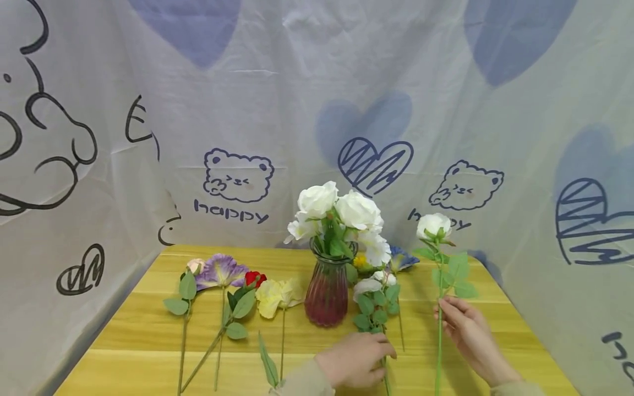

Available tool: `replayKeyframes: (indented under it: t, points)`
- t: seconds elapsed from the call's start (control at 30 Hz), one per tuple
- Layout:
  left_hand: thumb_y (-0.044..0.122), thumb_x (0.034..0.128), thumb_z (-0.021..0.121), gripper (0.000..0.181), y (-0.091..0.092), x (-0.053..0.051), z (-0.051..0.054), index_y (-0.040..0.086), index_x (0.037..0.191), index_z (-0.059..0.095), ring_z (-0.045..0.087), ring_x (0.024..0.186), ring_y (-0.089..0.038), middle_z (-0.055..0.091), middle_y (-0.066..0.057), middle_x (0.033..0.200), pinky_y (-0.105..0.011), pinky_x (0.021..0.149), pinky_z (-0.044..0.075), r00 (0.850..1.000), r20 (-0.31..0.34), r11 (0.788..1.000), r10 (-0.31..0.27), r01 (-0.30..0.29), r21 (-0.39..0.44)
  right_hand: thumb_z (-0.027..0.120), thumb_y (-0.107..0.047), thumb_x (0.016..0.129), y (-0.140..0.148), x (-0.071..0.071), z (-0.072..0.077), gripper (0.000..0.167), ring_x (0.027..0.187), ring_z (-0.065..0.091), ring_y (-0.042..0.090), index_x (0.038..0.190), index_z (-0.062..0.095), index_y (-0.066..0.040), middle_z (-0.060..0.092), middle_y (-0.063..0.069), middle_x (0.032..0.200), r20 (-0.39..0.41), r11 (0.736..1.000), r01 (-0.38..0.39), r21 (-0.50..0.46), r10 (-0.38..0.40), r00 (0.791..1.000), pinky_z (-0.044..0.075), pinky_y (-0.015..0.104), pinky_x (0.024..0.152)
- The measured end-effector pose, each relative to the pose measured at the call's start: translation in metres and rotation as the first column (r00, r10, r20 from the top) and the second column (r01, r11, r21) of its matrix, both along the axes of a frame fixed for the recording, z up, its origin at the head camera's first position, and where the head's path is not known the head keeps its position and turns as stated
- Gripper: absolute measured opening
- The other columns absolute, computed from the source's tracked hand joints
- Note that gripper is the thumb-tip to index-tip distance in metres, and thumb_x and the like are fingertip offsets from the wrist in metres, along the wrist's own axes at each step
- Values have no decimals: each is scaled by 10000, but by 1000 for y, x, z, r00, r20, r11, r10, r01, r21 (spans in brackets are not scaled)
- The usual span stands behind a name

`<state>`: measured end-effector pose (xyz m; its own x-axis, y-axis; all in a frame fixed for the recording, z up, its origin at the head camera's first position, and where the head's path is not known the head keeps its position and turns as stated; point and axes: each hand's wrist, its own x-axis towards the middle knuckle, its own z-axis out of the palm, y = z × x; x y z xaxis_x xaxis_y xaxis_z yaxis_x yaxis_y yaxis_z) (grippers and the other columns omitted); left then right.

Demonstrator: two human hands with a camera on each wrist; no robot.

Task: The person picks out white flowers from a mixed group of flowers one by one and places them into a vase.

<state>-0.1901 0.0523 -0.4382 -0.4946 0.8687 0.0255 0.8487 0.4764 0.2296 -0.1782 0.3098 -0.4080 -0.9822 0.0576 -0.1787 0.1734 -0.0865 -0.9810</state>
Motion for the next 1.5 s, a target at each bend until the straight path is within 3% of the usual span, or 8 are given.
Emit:
replayKeyframes:
  t: [0.33,0.47,0.67,0.83,1.1,1.23,1.4,1.5]
  points:
    - [281,1026,589,276,-24,-11,58,229,1290,650,649,897,-19,666,74,1226,-125,699,504,979,-181,987,89,-62,150,566,-298,1036,-24,-13,32,223,902,612,34,1163,509,-124,652,-133,964,-190,1000,2,23,2,982,526,175,744]
    - [252,1020,595,267,-34,-12,77,219,1278,651,662,971,-75,663,56,1254,-196,802,548,951,-266,958,158,-81,276,568,-293,1035,-38,-17,42,295,919,611,22,1217,484,-76,641,-140,988,-240,997,39,64,-22,971,536,167,768]
    - [205,990,624,320,-45,-16,96,172,1308,639,659,1139,-174,660,-4,1310,-330,983,558,891,-354,889,284,-107,445,584,-239,1028,-60,-22,56,337,907,627,-1,1235,460,-3,621,-116,1026,-334,993,92,75,-62,941,563,158,796]
    - [170,972,641,333,-52,-23,101,138,1303,642,644,1210,-225,647,-62,1353,-377,1030,546,874,-353,845,335,-112,523,600,-162,1016,-75,-26,70,182,881,655,29,1099,534,-14,658,-68,992,-471,994,113,14,-93,877,587,183,793]
    - [97,944,648,324,-66,-27,96,120,1267,668,653,1189,-209,670,-46,1312,-347,1008,558,868,-327,787,373,-110,607,604,-78,1000,-101,-35,95,77,839,676,96,1012,616,-3,695,-19,914,-656,974,223,-41,-194,729,591,200,757]
    - [68,933,642,289,-77,-26,87,125,1212,690,670,1044,-159,683,-21,1261,-281,890,579,870,-225,702,439,-176,690,607,-52,992,-111,-38,105,33,838,681,100,987,636,-36,700,-11,911,-743,965,238,-109,-238,626,591,202,763]
    - [36,904,657,252,-89,-29,69,94,1146,697,683,1064,-193,703,-43,1170,-348,932,586,861,-66,521,504,-242,818,624,-44,981,-118,-41,116,31,844,697,113,1007,640,-52,704,11,922,-815,956,217,-199,-285,505,593,210,777]
    - [26,878,687,232,-91,-32,58,61,1107,689,689,1050,-243,710,-74,1111,-399,914,592,842,1,439,539,-282,853,628,-18,971,-123,-43,119,57,839,701,118,1018,635,-50,703,25,922,-837,949,198,-245,-310,451,597,224,779]
